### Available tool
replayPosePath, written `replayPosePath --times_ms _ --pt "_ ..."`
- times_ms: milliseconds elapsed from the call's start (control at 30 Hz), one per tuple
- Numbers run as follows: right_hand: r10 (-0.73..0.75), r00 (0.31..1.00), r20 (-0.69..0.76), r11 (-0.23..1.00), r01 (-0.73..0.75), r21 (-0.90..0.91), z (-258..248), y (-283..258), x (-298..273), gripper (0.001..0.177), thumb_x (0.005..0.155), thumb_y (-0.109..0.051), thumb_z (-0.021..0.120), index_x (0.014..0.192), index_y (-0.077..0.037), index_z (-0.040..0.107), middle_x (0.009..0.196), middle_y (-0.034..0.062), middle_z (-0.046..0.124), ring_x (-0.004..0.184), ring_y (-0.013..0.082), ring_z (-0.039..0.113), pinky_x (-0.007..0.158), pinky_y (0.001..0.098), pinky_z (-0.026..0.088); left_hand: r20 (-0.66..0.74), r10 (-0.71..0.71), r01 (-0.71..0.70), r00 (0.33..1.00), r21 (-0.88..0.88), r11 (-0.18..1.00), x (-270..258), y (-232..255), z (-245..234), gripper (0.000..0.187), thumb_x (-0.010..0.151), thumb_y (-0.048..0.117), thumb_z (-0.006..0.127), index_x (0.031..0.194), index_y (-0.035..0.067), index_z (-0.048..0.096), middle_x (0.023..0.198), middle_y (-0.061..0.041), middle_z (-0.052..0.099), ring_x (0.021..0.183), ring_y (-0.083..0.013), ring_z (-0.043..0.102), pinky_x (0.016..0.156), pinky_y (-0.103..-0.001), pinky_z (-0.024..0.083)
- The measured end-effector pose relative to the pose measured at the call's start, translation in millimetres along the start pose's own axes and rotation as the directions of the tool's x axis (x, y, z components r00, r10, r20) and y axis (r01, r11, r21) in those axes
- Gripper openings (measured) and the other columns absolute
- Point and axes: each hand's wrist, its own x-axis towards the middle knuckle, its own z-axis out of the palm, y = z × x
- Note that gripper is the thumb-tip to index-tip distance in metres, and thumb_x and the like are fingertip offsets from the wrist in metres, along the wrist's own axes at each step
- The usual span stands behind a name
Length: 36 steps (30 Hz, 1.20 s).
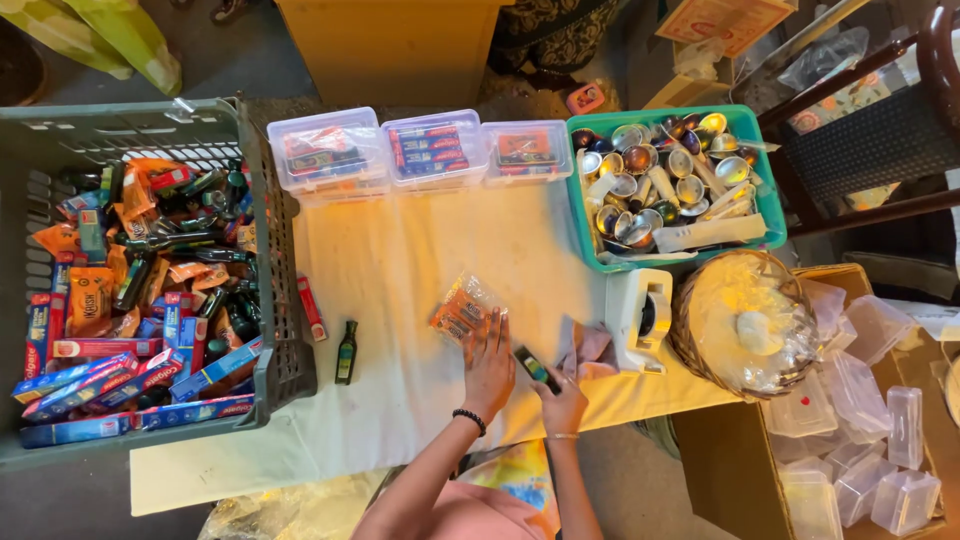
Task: The person packs various snack items, including toothpaste boxes and small packets, into clear plastic containers on a table. They arrange the items neatly inside the containers and place the lids on top.
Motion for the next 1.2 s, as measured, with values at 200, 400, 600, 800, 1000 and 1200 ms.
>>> replayPosePath --times_ms 200,400,600,800,1000,1200 --pt "-0.168 0.986 0.021 0.953 0.157 0.258 63 -1 52 0.044 0.078 -0.010 0.083 0.120 -0.005 0.071 0.114 0.0103 0.076 0.097 0.0154 0.073 0.087 0.0289 0.057 -0.053 0.073 -0.073 0.996 -0.011 0.997 1 -5 8 0.070 0.094 0.017 0.056 0.159 0.008 0.034 0.170 -0.006 0.022 0.158 -0.0266 0.014 0.125 -0.046 0.013" --pt "-0.194 0.981 0.017 0.901 0.171 0.399 62 -14 42 0.037 0.084 0.001 0.074 0.120 0.002 0.071 0.113 0.0084 0.073 0.101 0.0153 0.071 0.087 0.0279 0.057 -0.071 0.075 -0.075 0.995 0.008 0.997 -3 -7 2 0.070 0.093 0.017 0.056 0.158 0.006 0.033 0.169 -0.009 0.022 0.157 -0.0271 0.014 0.124 -0.047 0.012" --pt "0.095 0.995 0.044 0.726 -0.099 0.681 81 0 51 0.022 0.092 -0.005 0.074 0.111 0.005 0.068 0.098 0.0098 0.074 0.083 0.0177 0.072 0.076 0.0273 0.059 0.009 0.021 -0.021 1.000 -0.021 1.000 -18 -8 1 0.072 0.094 0.022 0.056 0.159 0.003 0.029 0.169 -0.012 0.020 0.157 -0.0294 0.012 0.124 -0.046 0.012" --pt "0.166 0.973 0.158 0.487 -0.220 0.845 81 14 58 0.029 0.093 -0.007 0.073 0.119 0.005 0.067 0.108 0.0094 0.072 0.092 0.0170 0.072 0.081 0.0248 0.059 0.007 -0.048 0.048 0.999 -0.024 0.999 -43 -39 -6 0.074 0.095 0.029 0.057 0.158 0.003 0.027 0.169 -0.014 0.018 0.156 -0.0300 0.012 0.121 -0.046 0.014" --pt "0.215 0.965 0.149 0.451 -0.233 0.861 87 -4 60 0.034 0.092 -0.002 0.072 0.123 0.005 0.062 0.111 0.0117 0.069 0.095 0.0189 0.072 0.085 0.0270 0.059 -0.343 -0.326 0.409 0.881 0.203 0.890 -72 -122 -39 0.071 0.093 0.034 0.058 0.158 0.018 0.032 0.167 -0.019 0.020 0.151 -0.0496 0.016 0.115 -0.064 0.024" --pt "0.232 0.920 0.316 0.487 -0.391 0.781 92 -26 67 0.023 0.097 -0.011 0.067 0.117 -0.001 0.071 0.104 0.0034 0.071 0.082 0.0114 0.066 0.073 0.0245 0.052 -0.375 -0.483 0.571 0.791 0.172 0.803 -82 -163 -61 0.070 0.092 0.030 0.060 0.156 0.015 0.038 0.158 -0.017 0.037 0.141 -0.0406 0.036 0.107 -0.063 0.033"
